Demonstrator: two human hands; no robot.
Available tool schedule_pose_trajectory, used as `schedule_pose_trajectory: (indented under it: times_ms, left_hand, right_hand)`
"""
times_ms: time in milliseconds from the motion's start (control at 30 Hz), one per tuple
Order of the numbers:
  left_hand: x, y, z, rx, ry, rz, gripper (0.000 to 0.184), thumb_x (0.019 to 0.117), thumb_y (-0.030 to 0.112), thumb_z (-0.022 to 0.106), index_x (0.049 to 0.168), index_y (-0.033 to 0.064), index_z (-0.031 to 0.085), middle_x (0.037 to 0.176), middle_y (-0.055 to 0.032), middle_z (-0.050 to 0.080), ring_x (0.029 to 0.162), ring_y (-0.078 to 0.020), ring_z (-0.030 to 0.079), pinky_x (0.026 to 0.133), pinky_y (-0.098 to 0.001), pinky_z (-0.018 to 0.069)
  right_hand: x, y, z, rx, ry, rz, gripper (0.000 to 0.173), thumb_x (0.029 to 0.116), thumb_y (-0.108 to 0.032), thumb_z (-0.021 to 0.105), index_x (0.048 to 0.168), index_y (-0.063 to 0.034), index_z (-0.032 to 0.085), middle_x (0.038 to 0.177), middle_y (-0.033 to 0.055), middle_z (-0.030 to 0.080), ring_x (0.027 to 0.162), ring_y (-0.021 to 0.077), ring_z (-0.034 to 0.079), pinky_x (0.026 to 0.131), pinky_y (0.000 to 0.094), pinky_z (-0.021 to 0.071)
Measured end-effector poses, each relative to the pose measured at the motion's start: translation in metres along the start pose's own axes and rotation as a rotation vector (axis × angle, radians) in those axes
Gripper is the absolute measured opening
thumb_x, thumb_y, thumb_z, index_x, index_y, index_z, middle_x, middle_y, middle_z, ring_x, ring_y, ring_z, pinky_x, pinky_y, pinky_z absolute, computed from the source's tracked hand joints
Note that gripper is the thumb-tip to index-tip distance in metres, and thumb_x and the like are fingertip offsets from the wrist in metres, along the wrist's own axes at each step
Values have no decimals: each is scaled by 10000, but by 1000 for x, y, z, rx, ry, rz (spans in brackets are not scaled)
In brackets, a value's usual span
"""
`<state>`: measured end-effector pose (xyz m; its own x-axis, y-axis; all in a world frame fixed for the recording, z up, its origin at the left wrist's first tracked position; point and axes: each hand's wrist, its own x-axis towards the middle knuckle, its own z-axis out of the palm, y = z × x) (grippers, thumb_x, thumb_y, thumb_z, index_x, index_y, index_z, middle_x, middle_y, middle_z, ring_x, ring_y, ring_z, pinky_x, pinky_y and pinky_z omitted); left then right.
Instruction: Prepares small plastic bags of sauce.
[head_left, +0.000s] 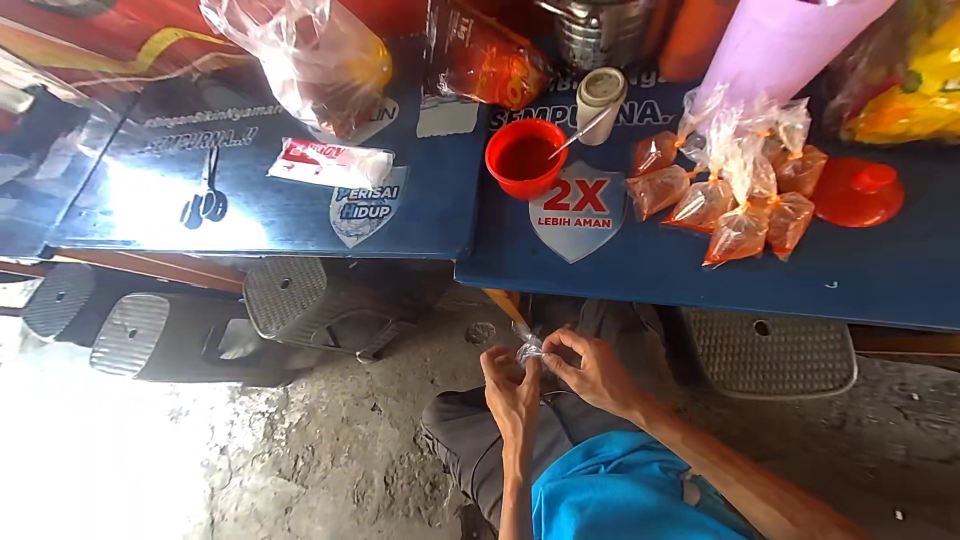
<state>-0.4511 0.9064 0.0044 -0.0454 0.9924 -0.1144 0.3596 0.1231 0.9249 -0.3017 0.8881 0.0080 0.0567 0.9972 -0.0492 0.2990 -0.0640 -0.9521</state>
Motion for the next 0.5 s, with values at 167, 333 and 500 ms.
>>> schedule_pose_trajectory:
  times_ms: [167, 333, 500]
  left_hand:
    - [0, 1, 8, 380, 153, 305, 153, 875, 113, 714, 958, -15, 721, 771, -107, 718, 616, -178, 685, 568, -364, 564]
    - [-2, 2, 17, 293, 68, 393, 107, 908, 68, 678, 930, -26, 724, 746, -99, 710, 633, -139, 687, 603, -301, 579]
    - [-10, 5, 22, 411, 90, 389, 90, 873, 72, 662, 888, -7, 700, 704, -83, 677, 581, -169, 660, 537, -340, 550]
  right_hand:
    - [-3, -2, 8, -152, 182, -64, 227, 957, -173, 610, 1090, -12, 700, 965, 114, 706, 830, 148, 680, 754, 292, 572]
    - [8, 1, 2, -329, 173, -96, 308, 897, -155, 698, 1162, 0, 681, 1071, 179, 696, 940, 285, 696, 816, 424, 582]
    - [17, 6, 1, -397, 132, -12, 228, 958, -173, 638, 1078, 9, 707, 1003, 180, 718, 891, 295, 714, 803, 446, 576]
